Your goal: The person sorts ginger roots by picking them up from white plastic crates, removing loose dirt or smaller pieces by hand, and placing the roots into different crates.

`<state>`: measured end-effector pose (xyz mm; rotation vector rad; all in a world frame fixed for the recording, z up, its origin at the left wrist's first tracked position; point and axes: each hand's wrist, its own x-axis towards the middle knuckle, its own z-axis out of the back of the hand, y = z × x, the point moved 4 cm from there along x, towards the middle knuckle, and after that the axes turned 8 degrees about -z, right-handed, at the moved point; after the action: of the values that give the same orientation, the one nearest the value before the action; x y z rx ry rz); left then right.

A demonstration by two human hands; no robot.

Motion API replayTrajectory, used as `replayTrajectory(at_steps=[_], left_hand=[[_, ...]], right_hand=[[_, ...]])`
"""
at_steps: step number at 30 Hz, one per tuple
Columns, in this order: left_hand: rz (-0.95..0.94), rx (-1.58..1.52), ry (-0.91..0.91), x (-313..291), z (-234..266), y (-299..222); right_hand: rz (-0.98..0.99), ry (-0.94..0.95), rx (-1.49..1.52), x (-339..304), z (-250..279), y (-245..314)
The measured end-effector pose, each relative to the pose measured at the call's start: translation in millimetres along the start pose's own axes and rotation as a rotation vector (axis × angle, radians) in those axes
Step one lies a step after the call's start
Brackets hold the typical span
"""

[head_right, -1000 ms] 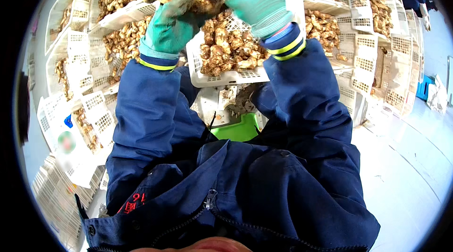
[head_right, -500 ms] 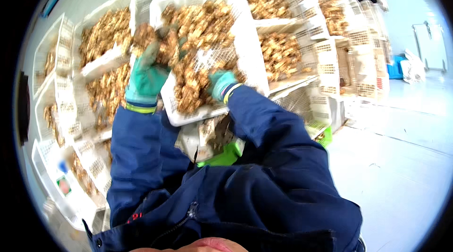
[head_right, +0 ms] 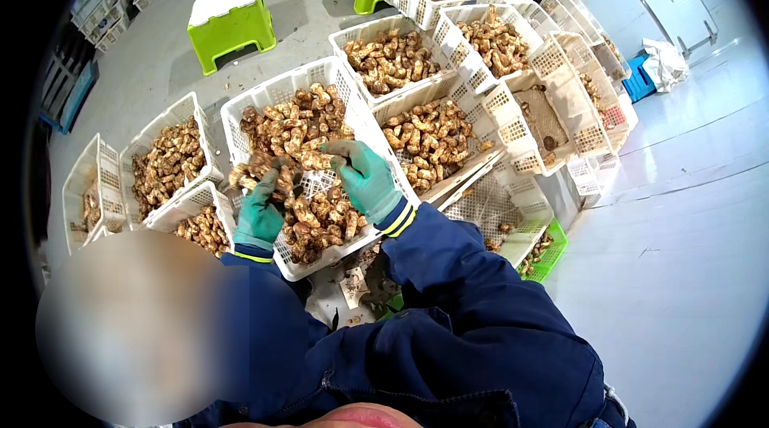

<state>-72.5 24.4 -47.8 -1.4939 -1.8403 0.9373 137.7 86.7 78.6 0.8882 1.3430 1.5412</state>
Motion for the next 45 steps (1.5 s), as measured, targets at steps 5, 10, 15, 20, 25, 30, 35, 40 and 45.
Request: replayTrajectory(at_steps=[5,10,15,20,25,30,35,40,45], left_hand=[[0.186,-0.116,-0.144,-13.5,-29.9,23.2],[0.000,0.628,0.126,2.2,-38.0,13.3],[0.320,0.151,-0.232,-1.1,-73.7,23.6],[0.354,0.173,-0.194,-4.5,-64.4,30.2],[0.171,0.410,-0.030,-4.8,-51.4,24.4],[0.192,0.101,-0.180,-3.1,-46.3,17.2],[-0.048,0.499,0.028,1.0,-43.6,25.0],[0.071,0.573,0.035,1.7,-56.5,22.8],[-0.092,0.506,0.033,5.9,-39.5,8.7]], right_hand=[[-0.330,0.128,0.652,5.3,-8.2,-54.2],[-0.093,0.129,-0.055,4.0,-21.8,-56.0],[-0.126,0.128,-0.355,2.2,-6.3,-83.0],[-0.355,0.194,-0.189,4.4,-10.1,-77.0],[-0.463,0.223,-0.121,12.2,-16.2,-76.3],[-0.386,0.134,0.007,18.2,-16.4,-74.3],[-0.352,0.190,0.086,15.8,-26.9,-95.3],[-0.442,0.258,0.275,16.5,-19.6,-79.2],[-0.368,0.183,0.015,17.5,-11.6,-49.8]])
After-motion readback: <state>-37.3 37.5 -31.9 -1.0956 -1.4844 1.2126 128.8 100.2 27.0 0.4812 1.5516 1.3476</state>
